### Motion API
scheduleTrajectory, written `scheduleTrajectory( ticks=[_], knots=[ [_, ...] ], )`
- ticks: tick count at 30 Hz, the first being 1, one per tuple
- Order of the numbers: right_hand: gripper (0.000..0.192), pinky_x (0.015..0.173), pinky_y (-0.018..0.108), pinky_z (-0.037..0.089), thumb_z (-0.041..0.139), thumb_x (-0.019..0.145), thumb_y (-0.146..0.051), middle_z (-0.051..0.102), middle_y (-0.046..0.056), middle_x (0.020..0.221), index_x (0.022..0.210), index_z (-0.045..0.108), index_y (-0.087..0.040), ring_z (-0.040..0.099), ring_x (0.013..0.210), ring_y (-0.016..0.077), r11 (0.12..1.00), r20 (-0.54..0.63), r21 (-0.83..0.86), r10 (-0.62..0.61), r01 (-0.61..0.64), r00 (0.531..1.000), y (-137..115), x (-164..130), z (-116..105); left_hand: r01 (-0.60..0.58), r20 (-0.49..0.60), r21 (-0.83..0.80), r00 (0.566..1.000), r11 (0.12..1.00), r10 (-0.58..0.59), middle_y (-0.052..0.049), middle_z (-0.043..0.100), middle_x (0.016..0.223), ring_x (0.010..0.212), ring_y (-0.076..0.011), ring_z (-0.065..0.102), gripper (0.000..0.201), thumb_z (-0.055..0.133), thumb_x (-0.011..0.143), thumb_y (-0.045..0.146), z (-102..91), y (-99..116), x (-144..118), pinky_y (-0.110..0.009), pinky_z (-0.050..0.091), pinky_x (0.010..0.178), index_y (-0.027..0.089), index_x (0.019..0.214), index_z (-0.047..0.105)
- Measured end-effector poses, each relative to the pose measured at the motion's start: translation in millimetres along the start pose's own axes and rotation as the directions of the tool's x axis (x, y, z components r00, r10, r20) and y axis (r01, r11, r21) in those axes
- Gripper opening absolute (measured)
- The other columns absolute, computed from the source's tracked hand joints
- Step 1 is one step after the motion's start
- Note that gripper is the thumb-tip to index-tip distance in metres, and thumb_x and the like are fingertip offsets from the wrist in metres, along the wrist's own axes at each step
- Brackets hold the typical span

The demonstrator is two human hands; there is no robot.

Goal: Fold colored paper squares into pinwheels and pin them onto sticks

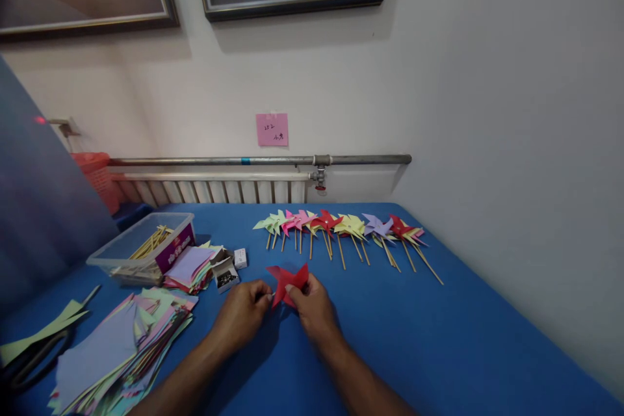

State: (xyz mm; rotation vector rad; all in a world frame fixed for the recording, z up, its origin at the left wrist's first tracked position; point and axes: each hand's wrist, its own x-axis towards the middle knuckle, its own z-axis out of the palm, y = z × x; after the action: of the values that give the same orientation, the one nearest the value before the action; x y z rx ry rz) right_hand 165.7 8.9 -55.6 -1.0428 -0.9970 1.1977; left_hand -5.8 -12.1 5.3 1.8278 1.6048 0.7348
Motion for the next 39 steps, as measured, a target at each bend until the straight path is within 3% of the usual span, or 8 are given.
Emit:
scheduleTrajectory(
  ticks=[8,25,39],
  knots=[
    [0.029,0.076,0.034,0.056,0.09,0.065,-0.035,0.081,0.003,0.083,0.087,0.078,-0.022,0.071,0.077,0.0244,0.999,-0.015,0.035,0.016,-0.015,1.0,-1.0,1.4,3.1,-0.001,0.004,-0.008,1.0,1.0,0.001,0.001,0.068,0.069,0.069,-0.0159,0.06,0.023,0.06,0.095,0.011,-1.3,2.0,-1.0,-0.028,0.03,0.065,0.018,0.076,0.07],
    [0.035,0.068,0.034,0.057,0.092,0.066,-0.047,0.083,0.007,0.084,0.085,0.077,-0.021,0.074,0.075,0.0265,0.999,0.0,-0.008,0.048,-0.048,0.999,-4.8,-2.3,3.3,-0.012,-0.002,-0.014,1.0,1.0,0.012,0.001,0.068,0.068,0.068,-0.0159,0.059,0.023,0.059,0.096,0.012,-1.6,0.3,-0.7,-0.028,0.031,0.065,0.019,0.077,0.07],
    [0.034,0.068,0.034,0.057,0.093,0.063,-0.044,0.083,0.005,0.08,0.085,0.077,-0.022,0.074,0.073,0.0261,0.996,0.006,0.054,0.065,-0.066,0.998,-5.6,-1.5,5.4,-0.034,-0.056,-0.06,0.998,0.998,0.03,0.002,0.065,0.066,0.067,-0.0154,0.059,0.021,0.061,0.091,0.011,-1.2,1.9,-0.3,-0.027,0.032,0.065,0.02,0.074,0.066]
  ],
)
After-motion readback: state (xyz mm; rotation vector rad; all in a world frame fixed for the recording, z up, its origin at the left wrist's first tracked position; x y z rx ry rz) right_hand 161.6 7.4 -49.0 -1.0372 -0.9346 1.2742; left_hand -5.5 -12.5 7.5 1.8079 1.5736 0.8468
